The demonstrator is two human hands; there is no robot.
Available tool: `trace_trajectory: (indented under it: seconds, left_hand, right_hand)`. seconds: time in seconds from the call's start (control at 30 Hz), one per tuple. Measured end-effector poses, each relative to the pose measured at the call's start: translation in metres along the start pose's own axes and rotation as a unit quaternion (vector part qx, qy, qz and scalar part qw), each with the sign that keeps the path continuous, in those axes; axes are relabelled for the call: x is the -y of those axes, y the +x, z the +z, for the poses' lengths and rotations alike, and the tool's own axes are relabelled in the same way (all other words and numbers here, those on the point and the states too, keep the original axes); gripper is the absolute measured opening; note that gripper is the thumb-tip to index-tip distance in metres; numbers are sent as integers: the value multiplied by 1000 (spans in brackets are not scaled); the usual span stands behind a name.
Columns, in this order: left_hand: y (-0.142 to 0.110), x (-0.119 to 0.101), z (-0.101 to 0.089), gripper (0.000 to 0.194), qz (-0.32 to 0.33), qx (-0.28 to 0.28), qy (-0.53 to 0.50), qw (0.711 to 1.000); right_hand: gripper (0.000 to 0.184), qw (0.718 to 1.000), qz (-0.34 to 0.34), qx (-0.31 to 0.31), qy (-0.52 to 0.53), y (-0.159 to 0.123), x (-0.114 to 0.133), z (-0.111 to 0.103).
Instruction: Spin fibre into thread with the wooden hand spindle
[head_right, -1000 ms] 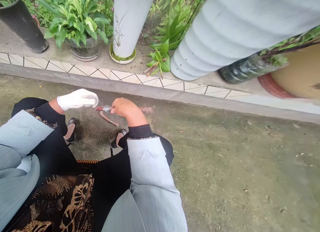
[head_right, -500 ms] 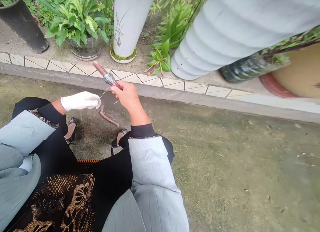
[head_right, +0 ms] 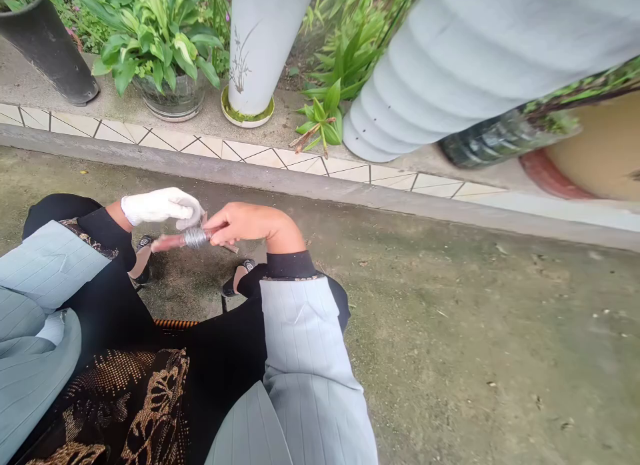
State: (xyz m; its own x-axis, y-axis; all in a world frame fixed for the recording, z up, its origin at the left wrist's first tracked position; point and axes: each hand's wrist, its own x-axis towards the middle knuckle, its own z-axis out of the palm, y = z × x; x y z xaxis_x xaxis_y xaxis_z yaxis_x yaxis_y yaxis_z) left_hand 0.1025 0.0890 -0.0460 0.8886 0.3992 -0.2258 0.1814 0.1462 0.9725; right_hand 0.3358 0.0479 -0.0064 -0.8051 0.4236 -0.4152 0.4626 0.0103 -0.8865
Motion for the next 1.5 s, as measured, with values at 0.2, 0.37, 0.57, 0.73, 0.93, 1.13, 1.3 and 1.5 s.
trace_trajectory:
  seconds: [0.2,0.37,0.57,0.73,0.93,1.13,1.3,1.5]
  left_hand:
    - [6,0,5,43,43,-35,-42,998]
    - [5,-5,13,43,-5,-29,3,1000]
    - [-6,-22,17,26,-17,-52,164,985]
    - [-16,-24,5,23,-18,-140,201,969]
    - [-35,-8,0,32,-7,-176,116,978]
    - [-55,1,12,34,-38,-96,250,963]
    - [-64,2,15,29,-25,-56,400,914]
    - [-68,11,13,30,-17,-114,289,951]
  right_hand:
    - [34,890,-120,-417,140,-6,-8,-12]
    - [24,845,50,-532,0,1,-21,-21]
    - [10,865,261,-363,-230,10,-17,-11]
    - [9,994,82,48,-62,11,-1,4]
    - [30,931,-130,-306,150,12,0,4]
    - [26,892,33,-446,66,43,-14,8]
    - [18,912,229,-194,-279,56,1,25]
    - [13,991,47,94,-87,39,22,38]
